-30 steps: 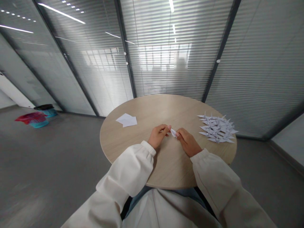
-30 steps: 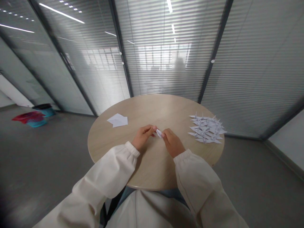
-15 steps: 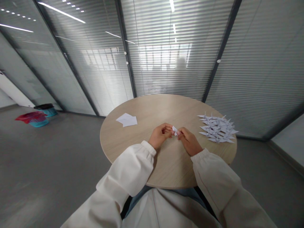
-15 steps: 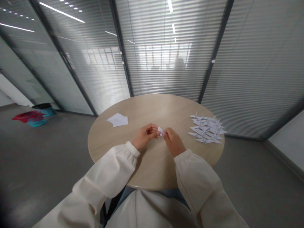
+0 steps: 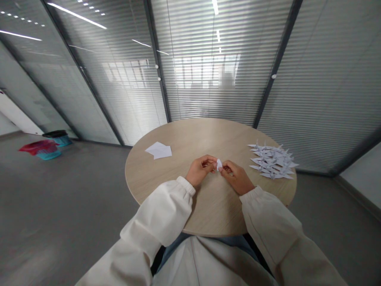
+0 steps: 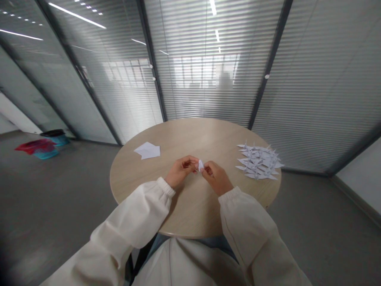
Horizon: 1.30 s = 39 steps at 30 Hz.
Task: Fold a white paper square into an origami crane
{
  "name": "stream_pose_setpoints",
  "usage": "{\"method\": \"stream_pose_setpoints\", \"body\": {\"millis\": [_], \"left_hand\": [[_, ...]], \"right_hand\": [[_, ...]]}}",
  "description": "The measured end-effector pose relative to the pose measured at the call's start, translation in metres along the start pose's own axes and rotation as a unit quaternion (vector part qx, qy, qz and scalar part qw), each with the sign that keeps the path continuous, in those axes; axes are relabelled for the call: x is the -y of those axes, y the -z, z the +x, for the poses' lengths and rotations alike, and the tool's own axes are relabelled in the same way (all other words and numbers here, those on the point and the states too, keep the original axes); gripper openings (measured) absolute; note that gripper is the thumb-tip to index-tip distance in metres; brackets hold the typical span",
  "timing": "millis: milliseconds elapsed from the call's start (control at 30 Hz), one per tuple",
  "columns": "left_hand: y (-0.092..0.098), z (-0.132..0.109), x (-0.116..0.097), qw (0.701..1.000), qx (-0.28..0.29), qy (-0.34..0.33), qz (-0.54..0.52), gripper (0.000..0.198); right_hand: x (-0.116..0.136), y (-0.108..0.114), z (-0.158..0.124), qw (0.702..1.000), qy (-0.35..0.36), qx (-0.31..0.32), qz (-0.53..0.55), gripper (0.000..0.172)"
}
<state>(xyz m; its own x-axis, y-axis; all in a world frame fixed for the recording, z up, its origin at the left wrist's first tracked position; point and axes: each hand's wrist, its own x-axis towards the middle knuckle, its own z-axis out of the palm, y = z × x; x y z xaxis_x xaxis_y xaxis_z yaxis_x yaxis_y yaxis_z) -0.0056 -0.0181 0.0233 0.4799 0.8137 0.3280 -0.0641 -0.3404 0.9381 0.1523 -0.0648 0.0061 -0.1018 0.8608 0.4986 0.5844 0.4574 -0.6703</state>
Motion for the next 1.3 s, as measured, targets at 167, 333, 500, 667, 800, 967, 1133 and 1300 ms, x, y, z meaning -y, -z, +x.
{"method": "stream_pose_setpoints", "body": {"millis": [167, 333, 500, 667, 800, 967, 1133, 1300], "left_hand": [[-0.0006, -0.0009, -0.0039, 1.0, 0.009, 0.002, 0.011, 0.03], [-0.002, -0.0008, -0.0014, 1.0, -0.005, 0.021, -0.007, 0.03], [-0.0019, -0.0014, 0.0018, 1.0, -0.009, 0.023, -0.008, 0.025], [-0.0006, -0.0018, 0.0037, 1.0, -0.01, 0.009, 0.026, 0.022], [0.0002, -0.0022, 0.0027, 0.997, -0.012, -0.013, 0.075, 0.02], [-0.0003, -0.0035, -0.0015, 0.992, -0.009, -0.033, 0.119, 0.019], [-0.0013, -0.0041, -0.0011, 0.988, 0.008, -0.067, 0.142, 0.019], [-0.0039, -0.0058, -0.0044, 0.988, 0.008, -0.041, 0.148, 0.017]], "right_hand": [[0.0003, 0.0002, 0.0004, 1.0, -0.01, -0.008, -0.006, 0.013], [0.0004, -0.0004, 0.0008, 1.0, -0.002, -0.005, -0.002, 0.015], [0.0004, -0.0007, 0.0009, 1.0, 0.009, 0.003, -0.001, 0.017], [-0.0007, -0.0001, 0.0007, 1.0, 0.011, 0.014, -0.002, 0.018], [-0.0009, -0.0003, 0.0005, 1.0, 0.002, 0.016, -0.005, 0.015], [-0.0005, -0.0009, 0.0005, 0.999, -0.002, 0.023, -0.034, 0.016], [-0.0023, 0.0002, 0.0001, 0.998, -0.014, 0.029, -0.049, 0.02], [-0.003, 0.0009, -0.0004, 0.997, -0.019, 0.037, -0.058, 0.024]]}}
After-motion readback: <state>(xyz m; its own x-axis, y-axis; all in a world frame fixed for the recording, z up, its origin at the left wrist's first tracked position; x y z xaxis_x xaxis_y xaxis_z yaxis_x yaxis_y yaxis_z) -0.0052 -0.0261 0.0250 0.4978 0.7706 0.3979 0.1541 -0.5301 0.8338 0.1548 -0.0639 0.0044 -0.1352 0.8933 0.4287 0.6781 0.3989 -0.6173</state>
